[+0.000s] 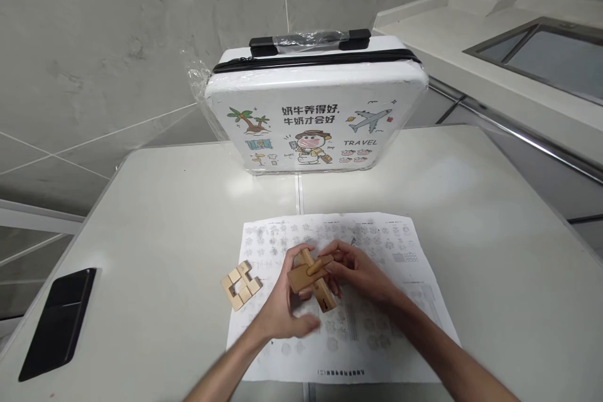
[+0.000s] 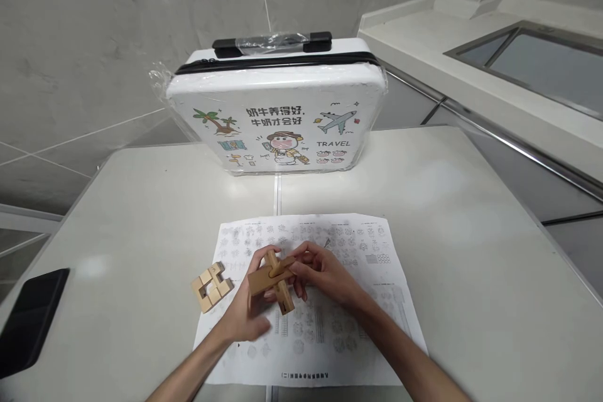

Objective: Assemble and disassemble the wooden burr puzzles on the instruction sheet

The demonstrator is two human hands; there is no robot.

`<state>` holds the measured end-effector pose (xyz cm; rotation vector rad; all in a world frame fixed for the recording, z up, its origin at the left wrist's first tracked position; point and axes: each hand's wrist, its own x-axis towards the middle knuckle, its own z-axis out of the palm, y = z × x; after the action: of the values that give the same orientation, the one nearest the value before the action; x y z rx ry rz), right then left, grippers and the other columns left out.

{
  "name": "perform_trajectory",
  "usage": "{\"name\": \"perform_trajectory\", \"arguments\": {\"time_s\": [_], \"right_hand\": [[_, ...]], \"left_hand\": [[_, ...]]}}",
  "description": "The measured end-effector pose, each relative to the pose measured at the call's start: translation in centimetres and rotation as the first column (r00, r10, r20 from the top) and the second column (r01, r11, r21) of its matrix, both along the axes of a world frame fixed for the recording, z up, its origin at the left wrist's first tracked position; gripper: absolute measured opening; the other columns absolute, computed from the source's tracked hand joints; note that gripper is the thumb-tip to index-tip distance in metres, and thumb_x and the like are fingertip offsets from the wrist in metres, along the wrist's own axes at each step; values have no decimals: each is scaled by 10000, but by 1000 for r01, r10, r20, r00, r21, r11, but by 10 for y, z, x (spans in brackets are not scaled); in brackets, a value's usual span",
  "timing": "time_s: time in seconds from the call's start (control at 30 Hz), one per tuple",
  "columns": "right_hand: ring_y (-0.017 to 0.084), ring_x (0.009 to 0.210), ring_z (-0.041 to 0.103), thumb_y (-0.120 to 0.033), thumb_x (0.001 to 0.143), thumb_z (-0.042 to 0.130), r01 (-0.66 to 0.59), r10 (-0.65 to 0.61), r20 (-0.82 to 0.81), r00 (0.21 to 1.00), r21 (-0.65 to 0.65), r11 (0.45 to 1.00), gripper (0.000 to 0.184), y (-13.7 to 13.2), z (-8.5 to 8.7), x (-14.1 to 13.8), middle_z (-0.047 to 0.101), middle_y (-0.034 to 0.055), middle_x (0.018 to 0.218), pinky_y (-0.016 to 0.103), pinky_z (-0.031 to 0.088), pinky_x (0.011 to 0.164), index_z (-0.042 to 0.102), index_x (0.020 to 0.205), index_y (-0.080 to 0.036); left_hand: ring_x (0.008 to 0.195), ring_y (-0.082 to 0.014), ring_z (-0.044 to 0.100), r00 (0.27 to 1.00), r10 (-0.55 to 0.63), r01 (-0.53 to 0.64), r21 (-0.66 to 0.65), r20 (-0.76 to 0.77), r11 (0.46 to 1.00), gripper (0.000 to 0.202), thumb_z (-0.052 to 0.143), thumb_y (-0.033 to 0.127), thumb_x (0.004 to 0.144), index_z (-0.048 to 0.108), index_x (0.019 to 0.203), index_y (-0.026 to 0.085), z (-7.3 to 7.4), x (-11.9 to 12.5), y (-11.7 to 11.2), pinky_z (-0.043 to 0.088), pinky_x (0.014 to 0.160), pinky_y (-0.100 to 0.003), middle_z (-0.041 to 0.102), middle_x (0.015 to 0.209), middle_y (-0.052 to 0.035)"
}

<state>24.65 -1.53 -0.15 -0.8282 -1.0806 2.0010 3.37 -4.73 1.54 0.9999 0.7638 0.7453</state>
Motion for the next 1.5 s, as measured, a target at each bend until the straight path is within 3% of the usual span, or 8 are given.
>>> {"name": "perform_trajectory", "arguments": {"time_s": [0.17, 0.3, 0.47, 0.8, 1.0, 1.1, 1.23, 1.5], "right_hand": [[135, 557, 639, -554, 965, 753, -6, 6, 41, 999, 6, 1000, 384, -1, 3, 1, 690, -25, 720, 262, 517, 555, 608, 1033, -206], [130, 552, 635, -561, 970, 742, -54, 54, 44, 998, 9, 998, 383, 0, 5, 1, 696, -22, 751, 258, 500, 547, 595, 1013, -209], [103, 490, 584, -496, 992, 739, -137, 137, 1, 991, 8, 991, 325, -1, -1, 4, 697, -29, 724, 218, 439, 476, 582, 991, -211], [79, 483, 536, -473, 1025, 700, -295, 294, -43, 955, -25, 955, 287, 0, 2, 14, 686, -31, 765, 207, 402, 466, 591, 1022, -207], [90, 458, 542, -527, 1040, 656, -395, 388, -146, 910, -26, 918, 348, 2, 6, 17, 642, -37, 690, 215, 416, 448, 646, 1044, -179], [94, 476, 551, -537, 1024, 677, -314, 303, -152, 941, -55, 948, 381, 2, 5, 16, 659, -4, 733, 224, 428, 449, 654, 953, -164], [85, 505, 529, -529, 992, 730, 9, -27, -117, 993, -150, 989, 380, 3, 2, 14, 660, 11, 804, 220, 424, 447, 631, 879, -180], [73, 525, 391, -512, 908, 823, 415, -464, -91, 881, -321, 851, 373, 11, -3, 16, 581, -19, 821, 199, 370, 408, 605, 883, -210]], "left_hand": [[976, -298, 754, 985, -7, 18, 60, -174, 998, 1037, 932, 284, 749, 259, 1537, 331, 14, 9, 1, 600, 839, -435, 741, 1047, -55], [939, -296, 747, 961, 82, -31, 192, -262, 981, 924, 938, 294, 710, 401, 1462, 306, 13, 9, 3, 597, 853, -449, 742, 1045, -57], [1097, -347, 659, 900, 274, -100, 453, -338, 886, 856, 972, 380, 572, 587, 1329, 278, 5, 4, 8, 543, 979, -518, 629, 1249, -99], [1218, -384, 620, 926, 149, -2, 388, -348, 922, 1018, 963, 469, 594, 533, 1501, 299, 7, 1, 10, 485, 1087, -553, 614, 1380, -123], [1357, -413, 583, 964, 151, -80, 302, -218, 950, 1062, 912, 548, 730, 399, 1621, 284, 2, 3, 6, 449, 1155, -552, 584, 1498, -164], [1457, -393, 506, 941, 241, -158, 320, -239, 934, 924, 834, 520, 855, 375, 1625, 297, 0, 5, 7, 388, 1212, -553, 519, 1592, -163], [1461, -337, 501, 899, 345, -230, 379, -271, 897, 719, 724, 448, 981, 374, 1598, 331, -2, 6, 10, 393, 1194, -537, 494, 1625, -142], [1205, -274, 600, 863, 286, -156, 318, -417, 935, 401, 646, 439, 1038, 584, 1404, 289, 4, 9, 11, 454, 1077, -466, 654, 1370, -119]]}}
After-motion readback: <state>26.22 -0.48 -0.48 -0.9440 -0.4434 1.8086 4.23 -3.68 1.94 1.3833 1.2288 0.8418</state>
